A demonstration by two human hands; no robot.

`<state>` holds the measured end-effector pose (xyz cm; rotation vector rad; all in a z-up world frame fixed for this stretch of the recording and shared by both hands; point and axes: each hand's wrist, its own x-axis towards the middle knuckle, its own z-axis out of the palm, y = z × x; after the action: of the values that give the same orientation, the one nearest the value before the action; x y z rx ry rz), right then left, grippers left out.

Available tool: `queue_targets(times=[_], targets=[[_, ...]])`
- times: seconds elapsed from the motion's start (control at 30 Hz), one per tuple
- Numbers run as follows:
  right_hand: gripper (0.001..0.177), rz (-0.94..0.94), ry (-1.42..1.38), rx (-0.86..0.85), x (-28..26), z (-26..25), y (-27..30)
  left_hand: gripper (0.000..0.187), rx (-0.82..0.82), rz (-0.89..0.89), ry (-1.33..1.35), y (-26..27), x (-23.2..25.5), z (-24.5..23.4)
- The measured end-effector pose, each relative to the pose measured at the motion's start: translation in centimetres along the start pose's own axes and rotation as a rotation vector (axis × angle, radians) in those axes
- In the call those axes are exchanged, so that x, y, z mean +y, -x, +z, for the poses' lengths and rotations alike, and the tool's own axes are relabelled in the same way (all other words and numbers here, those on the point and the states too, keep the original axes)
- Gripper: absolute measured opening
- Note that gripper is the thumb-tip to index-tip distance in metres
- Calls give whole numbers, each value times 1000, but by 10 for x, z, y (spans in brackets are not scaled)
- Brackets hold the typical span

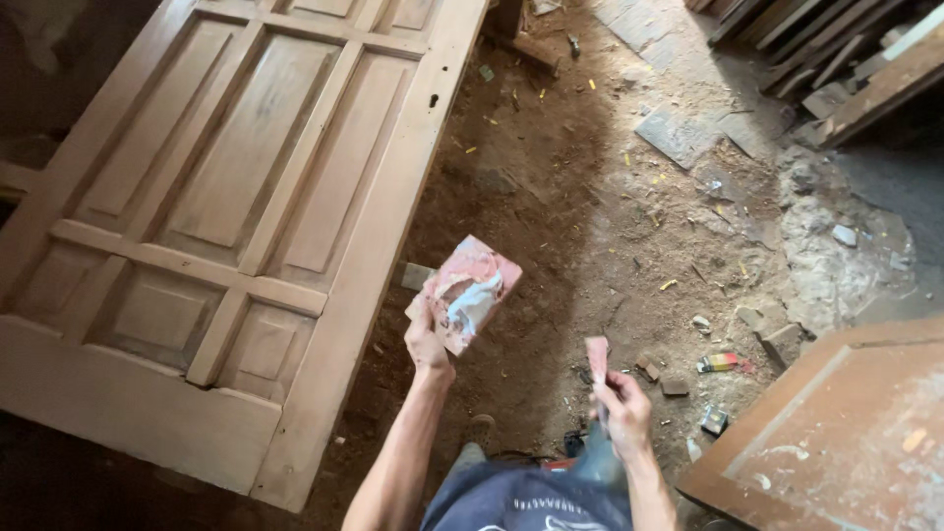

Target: The person scoops a pinkish paste from a bucket onto a wooden block and uses a putty knife to apply it to a wooden door frame, smoothing the filler into gaps and joints.

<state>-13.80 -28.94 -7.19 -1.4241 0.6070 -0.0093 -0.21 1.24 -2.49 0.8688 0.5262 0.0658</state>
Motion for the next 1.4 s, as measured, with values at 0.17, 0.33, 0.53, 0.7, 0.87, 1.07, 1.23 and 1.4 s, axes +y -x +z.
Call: queue_targets(times=[0.17, 0.33, 0.53, 0.7, 0.87, 1.07, 1.23, 1.4], targets=[[26, 7, 72, -132, -27, 53, -76, 53, 70, -128, 161, -36, -30, 4], [23, -55, 57, -316, -45, 95, -183, 55, 114, -55, 196, -101, -38, 34], [28, -73, 196, -496, -101, 127, -338, 56, 115, 203, 169, -205, -44, 104], [30, -95, 247, -671, -179, 165, -428, 60, 237, 254, 188, -278, -34, 146], [35, -149, 595, -801, -245, 227, -470, 80, 236, 435, 0, -347, -3, 141], [31, -829, 782, -1043, -263, 332, -496, 96, 491, 455, -35, -430, 20, 88], [40, -1279, 1015, -1185, -277, 415, -510, 98, 748, 125, -341, -443, 17, 57], [51, -1373, 1410, -1333, -295, 479, -508, 87, 833, 309, -383, -438, 17, 72]])
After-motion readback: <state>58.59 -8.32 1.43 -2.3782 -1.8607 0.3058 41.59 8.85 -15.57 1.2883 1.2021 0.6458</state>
